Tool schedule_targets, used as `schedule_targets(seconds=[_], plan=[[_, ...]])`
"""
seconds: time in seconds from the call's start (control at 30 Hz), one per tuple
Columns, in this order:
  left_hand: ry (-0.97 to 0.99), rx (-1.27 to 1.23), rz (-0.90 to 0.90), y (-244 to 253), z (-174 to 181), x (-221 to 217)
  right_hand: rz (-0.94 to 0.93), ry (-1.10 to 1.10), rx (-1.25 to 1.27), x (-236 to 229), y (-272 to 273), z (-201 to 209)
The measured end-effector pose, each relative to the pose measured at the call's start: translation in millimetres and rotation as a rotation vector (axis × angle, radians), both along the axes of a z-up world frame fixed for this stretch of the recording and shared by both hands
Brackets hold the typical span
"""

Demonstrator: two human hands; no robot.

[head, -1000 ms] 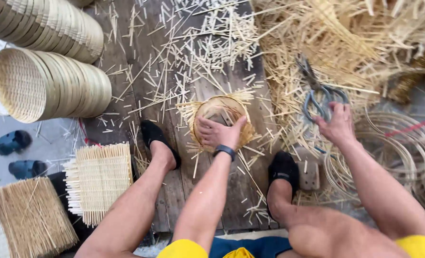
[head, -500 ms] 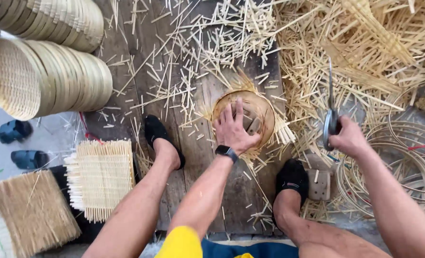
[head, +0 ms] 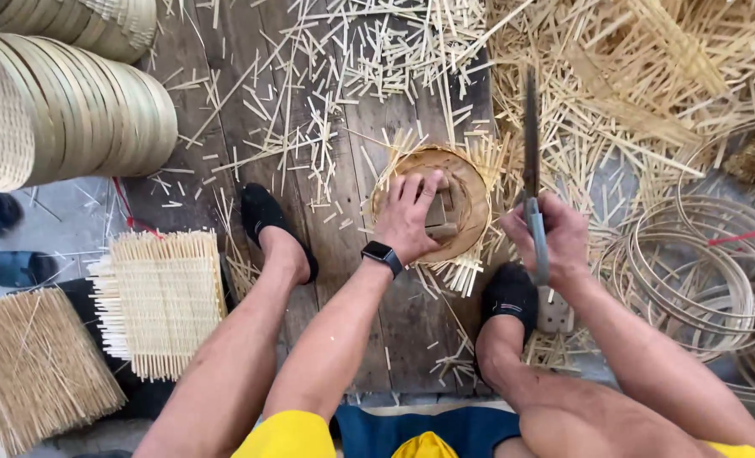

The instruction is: The recorder is assembling and trimming circular bamboo steamer lids using bamboo strips and a circular mold.

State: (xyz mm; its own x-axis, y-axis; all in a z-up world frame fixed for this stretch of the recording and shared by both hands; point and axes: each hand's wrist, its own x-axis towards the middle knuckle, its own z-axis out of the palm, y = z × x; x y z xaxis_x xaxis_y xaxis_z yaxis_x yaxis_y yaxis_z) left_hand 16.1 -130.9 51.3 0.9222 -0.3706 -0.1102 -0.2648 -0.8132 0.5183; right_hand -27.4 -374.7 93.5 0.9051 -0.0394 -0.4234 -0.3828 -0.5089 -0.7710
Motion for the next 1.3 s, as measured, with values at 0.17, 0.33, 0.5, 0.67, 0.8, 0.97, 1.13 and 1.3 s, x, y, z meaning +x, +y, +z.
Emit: schedule_targets(seconds=[0.17, 0.33, 0.5, 0.67, 0.8, 0.97, 1.13, 1.3], plan=[[-0.013, 0.046, -0.066, -1.9, 7.6, 5.1, -0.087, 0.308, 0.003, 20.9, 23.2, -2.4], [-0.04, -0.036, 0.009, -5.7, 12.6, 0.8, 0.093, 0.092, -0.11, -2.3, -11.4, -19.3], [-0.119, -0.05, 0.153, -30.4, -3.8, -14.8, 0.115, 0.206, -0.392, -36.0, -58.3, -39.5], [-0.016, 0.029, 0.364, -51.7, -1.4, -23.2, 0.302, 0.198, -0.677, -23.6, -56.5, -64.5], [-0.114, -0.047, 0.318, -46.5, -2.6, -18.5, 0.397, 0.031, -0.904, 2.8, -54.5, -77.3], [-0.033, -0.035, 0.249, -41.8, -7.6, -21.4, 0.492, 0.083, -0.881, 14.2, -85.2, -81.1], [-0.015, -0.063, 0.211, -36.2, -9.0, -12.7, 0.505, -0.436, -1.153, 48.4, -56.2, -74.6], [-0.012, -0.078, 0.017, -18.4, 5.9, 2.7, 0.573, -0.142, -0.971, 39.0, -96.9, -123.5]])
